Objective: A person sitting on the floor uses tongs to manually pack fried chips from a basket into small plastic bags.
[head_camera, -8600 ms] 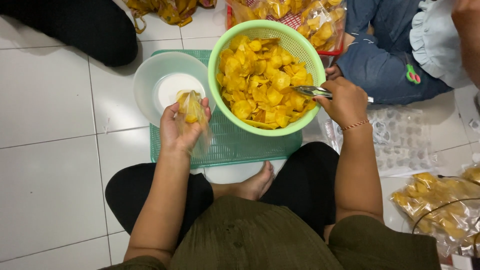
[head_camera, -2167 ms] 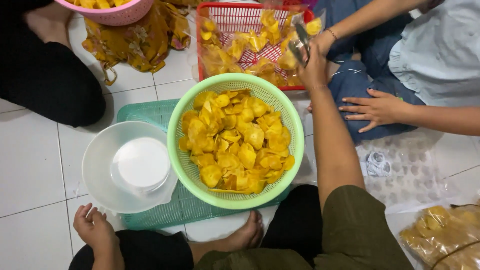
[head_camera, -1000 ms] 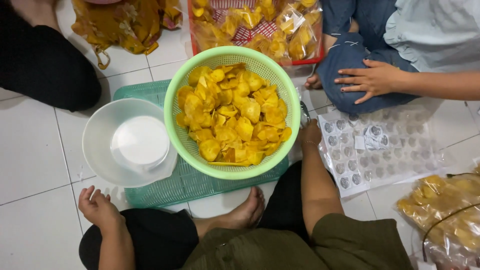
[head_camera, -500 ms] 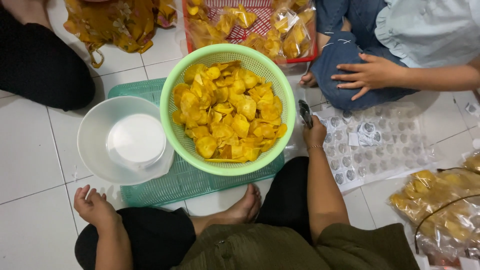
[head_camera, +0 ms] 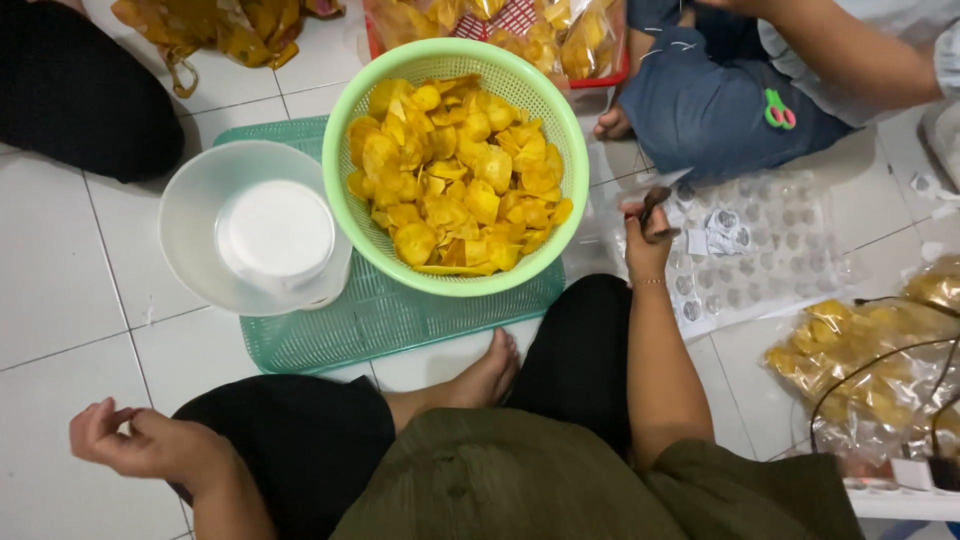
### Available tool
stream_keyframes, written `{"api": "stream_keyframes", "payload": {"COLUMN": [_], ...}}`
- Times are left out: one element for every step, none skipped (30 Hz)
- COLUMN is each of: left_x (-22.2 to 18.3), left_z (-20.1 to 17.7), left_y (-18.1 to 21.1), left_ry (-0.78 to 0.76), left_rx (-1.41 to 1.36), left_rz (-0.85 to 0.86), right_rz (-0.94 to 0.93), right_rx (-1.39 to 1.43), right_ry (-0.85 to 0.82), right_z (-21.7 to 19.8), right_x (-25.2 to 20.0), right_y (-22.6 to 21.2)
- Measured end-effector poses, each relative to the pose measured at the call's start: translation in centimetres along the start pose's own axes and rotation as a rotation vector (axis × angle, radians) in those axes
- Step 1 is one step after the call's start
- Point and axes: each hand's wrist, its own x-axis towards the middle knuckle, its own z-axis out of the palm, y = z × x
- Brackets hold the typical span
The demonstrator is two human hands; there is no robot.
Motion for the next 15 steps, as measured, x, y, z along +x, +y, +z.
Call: {"api": "stream_keyframes", "payload": {"left_x": [-0.3, -0.6, -2.3, -4.0, -5.8, -7.8, -9.6, -11.3, -13.7, -16.1, -18.7, -19.7, -20.7, -21.7, -21.6], "left_z": [-1.1, -2.1, -1.1, 0.0, 0.7, 2.1, 3.8, 5.5, 7.1, 8.8, 10.4, 11.3, 12.3, 13.4, 13.8], "left_y": [2.3, 4.6, 4.7, 4.9, 5.0, 6.8, 8.6, 10.4, 11.4, 12.4, 13.5, 14.6, 15.9, 17.1, 18.0], "left_ry": [-0.14, -0.276, -0.275, -0.417, -0.562, -0.565, -0.93, -1.296, -1.301, -1.274, -1.24, -1.244, -1.26, -1.275, -1.277], "left_rx": [-0.046, -0.093, -0.092, -0.275, -0.455, -0.45, -0.625, -0.792, -0.793, -0.785, -0.779, -0.785, -0.731, -0.678, -0.686], "left_rz": [0.142, 0.287, 0.284, 0.375, 0.464, 0.46, 0.369, 0.258, 0.26, 0.416, 0.569, 0.569, 0.564, 0.559, 0.56], "right_rz": [0.06, 0.119, 0.118, 0.096, 0.081, 0.086, -0.024, -0.134, -0.131, -0.15, -0.17, -0.168, -0.166, -0.164, -0.165], "right_rx": [-0.019, -0.037, -0.039, -0.014, 0.011, 0.009, 0.055, 0.101, 0.099, 0.084, 0.065, 0.06, 0.064, 0.069, 0.063], "right_ry": [-0.014, -0.027, -0.03, -0.039, -0.052, -0.057, -0.072, -0.088, -0.082, -0.109, -0.137, -0.133, -0.151, -0.168, -0.163], "right_z": [0.0, 0.0, 0.2, 0.4, 0.6, 0.8, 1.0, 1.1, 1.1, 1.2, 1.0, 0.8, 0.5, 0.3, 0.0], "right_x": [-0.5, -1.0, -1.6, -2.2, -3.1, -3.8, -4.3, -4.7, -5.0, -5.3, -5.5, -5.6, -5.5, -5.3, -5.3], "right_y": [-0.6, -1.2, -1.7, -2.1, -2.4, -1.2, -0.1, 1.0, 1.0, 1.1, 1.2, 1.3, 1.3, 1.4, 1.5]}}
